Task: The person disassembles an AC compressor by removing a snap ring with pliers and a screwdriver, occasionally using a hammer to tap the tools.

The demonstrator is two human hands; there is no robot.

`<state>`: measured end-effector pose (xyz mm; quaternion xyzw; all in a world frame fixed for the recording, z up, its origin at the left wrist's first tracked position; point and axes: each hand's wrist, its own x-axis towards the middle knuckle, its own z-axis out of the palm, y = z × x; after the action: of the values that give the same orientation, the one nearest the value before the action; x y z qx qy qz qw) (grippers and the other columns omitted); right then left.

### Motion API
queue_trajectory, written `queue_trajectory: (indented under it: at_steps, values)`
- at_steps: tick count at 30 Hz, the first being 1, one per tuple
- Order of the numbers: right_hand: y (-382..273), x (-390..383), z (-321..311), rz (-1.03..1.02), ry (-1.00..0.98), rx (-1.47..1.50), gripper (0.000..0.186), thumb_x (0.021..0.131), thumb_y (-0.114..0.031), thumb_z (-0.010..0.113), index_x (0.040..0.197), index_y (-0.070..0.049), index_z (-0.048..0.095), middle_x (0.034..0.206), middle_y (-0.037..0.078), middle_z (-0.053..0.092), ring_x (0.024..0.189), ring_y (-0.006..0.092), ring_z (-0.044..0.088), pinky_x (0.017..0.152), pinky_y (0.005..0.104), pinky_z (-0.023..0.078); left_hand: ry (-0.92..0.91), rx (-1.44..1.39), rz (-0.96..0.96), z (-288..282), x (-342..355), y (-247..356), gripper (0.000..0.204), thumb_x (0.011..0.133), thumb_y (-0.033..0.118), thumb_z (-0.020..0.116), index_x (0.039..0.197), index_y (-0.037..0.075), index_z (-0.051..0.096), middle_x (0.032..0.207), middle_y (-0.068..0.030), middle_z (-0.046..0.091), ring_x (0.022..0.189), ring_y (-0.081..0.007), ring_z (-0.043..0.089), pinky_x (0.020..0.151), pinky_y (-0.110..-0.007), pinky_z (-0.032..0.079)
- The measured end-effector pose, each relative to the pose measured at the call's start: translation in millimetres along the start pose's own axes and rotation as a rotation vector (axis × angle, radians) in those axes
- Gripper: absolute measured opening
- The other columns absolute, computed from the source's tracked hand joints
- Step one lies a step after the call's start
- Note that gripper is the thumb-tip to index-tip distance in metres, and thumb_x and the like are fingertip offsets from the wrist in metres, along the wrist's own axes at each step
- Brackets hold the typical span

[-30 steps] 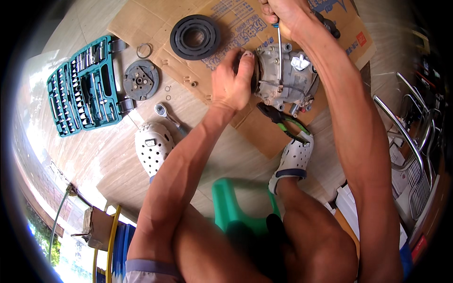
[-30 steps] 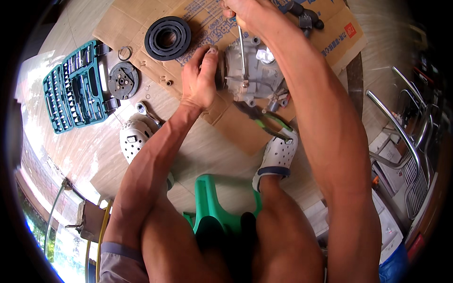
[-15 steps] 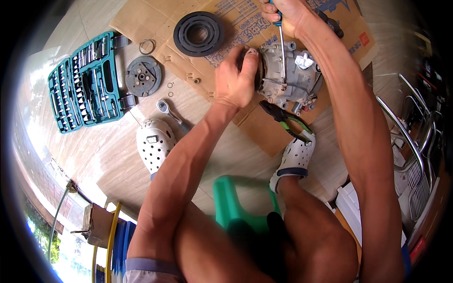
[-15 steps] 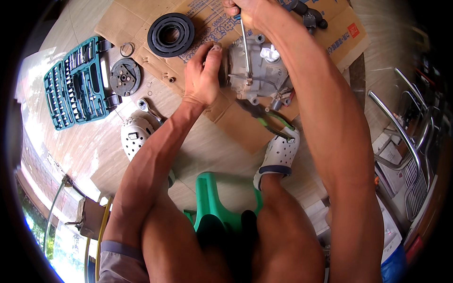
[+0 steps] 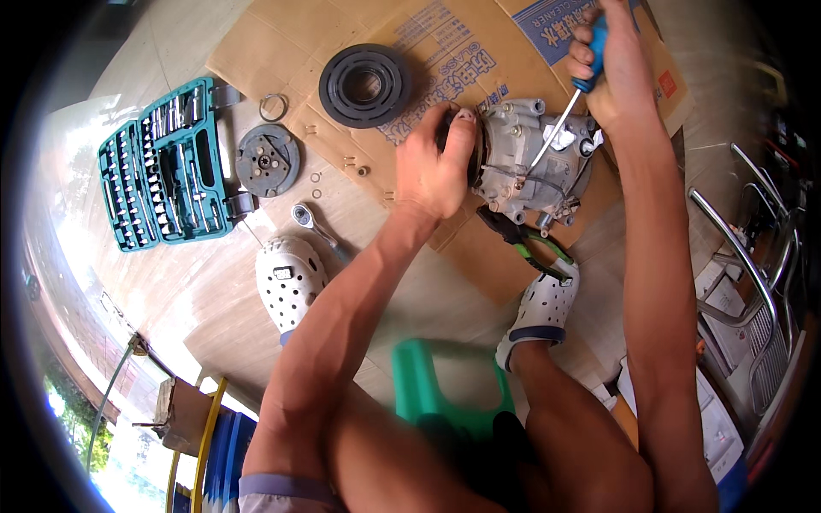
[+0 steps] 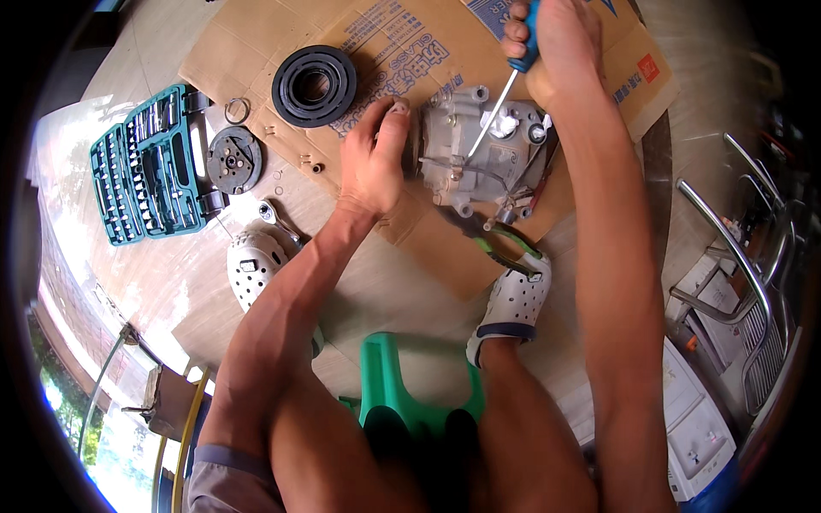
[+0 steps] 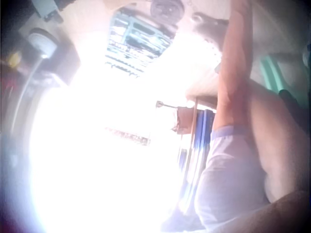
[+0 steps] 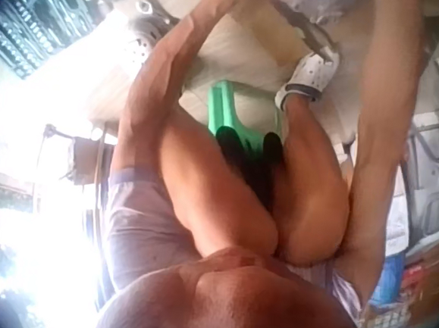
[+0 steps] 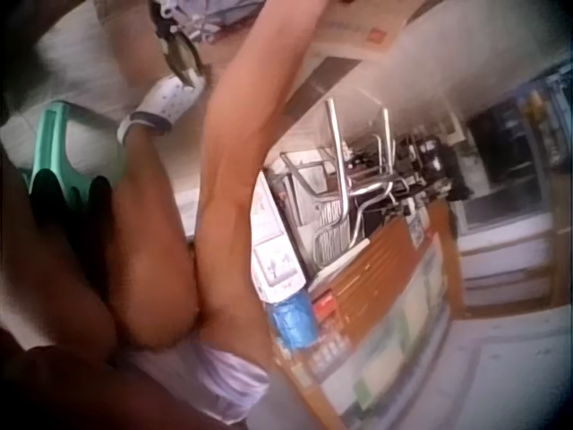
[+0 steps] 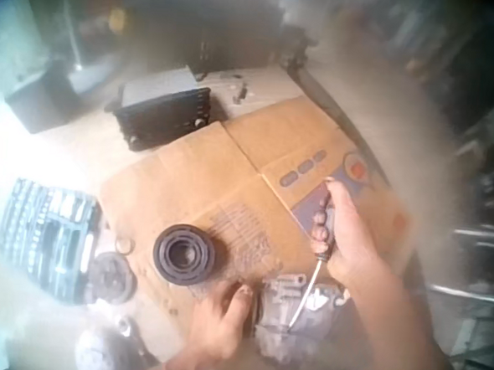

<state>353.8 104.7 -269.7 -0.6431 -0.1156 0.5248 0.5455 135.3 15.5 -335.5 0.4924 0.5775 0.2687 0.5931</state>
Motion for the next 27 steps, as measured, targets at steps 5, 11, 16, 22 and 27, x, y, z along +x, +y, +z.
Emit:
queue_trajectory:
  at_steps: [5, 11, 16, 22, 27]
  values:
    - [-75, -92, -56, -0.321, -0.207, 0.107, 0.029, 0.108, -0.032, 0.052, 0.103, -0.003, 0.055, 0.08, 0.007, 0.051, 0.061, 0.0158, 0.046, 0.05, 0.032, 0.042, 0.031, 0.025, 0.058, 4, 1, -4, 0.054, 0.102, 0.048, 0.058, 0.125, 0.0, 0.068, 0.099, -0.0236, 0.075, 0.096, -0.039, 0.072, 0.091, -0.043, 0.053]
    - [-45, -168, -39, -0.473, -0.271, -1.347, 0.02, 0.097, -0.018, 0.071, 0.105, 0.001, 0.069, 0.091, 0.012, 0.069, 0.077, 0.0219, 0.066, 0.069, 0.0338, 0.053, -0.02, -0.03, 0.015, 1, -2, 1, 0.049, 0.102, 0.045, 0.058, 0.123, 0.001, 0.067, 0.095, -0.0192, 0.074, 0.091, -0.0289, 0.071, 0.087, -0.038, 0.054]
    - [14, -158, -35, -0.472, -0.348, -1.386, 0.016, 0.091, -0.013, 0.077, 0.093, 0.0, 0.069, 0.083, 0.018, 0.071, 0.072, 0.0398, 0.069, 0.063, 0.0441, 0.053, -0.013, -0.038, -0.011, 0, -1, 3, 0.049, 0.101, 0.044, 0.059, 0.123, 0.001, 0.067, 0.099, -0.0215, 0.074, 0.095, -0.0333, 0.072, 0.089, -0.041, 0.054]
    - [17, -144, -20, -0.523, -0.312, -1.195, 0.016, 0.09, -0.014, 0.078, 0.088, -0.001, 0.068, 0.076, 0.018, 0.07, 0.068, 0.0376, 0.069, 0.063, 0.042, 0.053, -0.027, -0.019, -0.02, -1, -2, 5, 0.05, 0.1, 0.043, 0.06, 0.127, 0.001, 0.066, 0.105, -0.0244, 0.074, 0.1, -0.0385, 0.073, 0.091, -0.044, 0.054]
    - [4, -164, -19, -0.316, -0.571, -1.115, 0.018, 0.09, -0.006, 0.077, 0.105, 0.001, 0.071, 0.083, 0.012, 0.07, 0.068, 0.0153, 0.066, 0.065, 0.0312, 0.052, -0.042, -0.022, -0.036, -4, -1, 1, 0.054, 0.103, 0.049, 0.059, 0.13, 0.002, 0.065, 0.106, -0.0226, 0.074, 0.101, -0.0332, 0.071, 0.094, -0.041, 0.053]
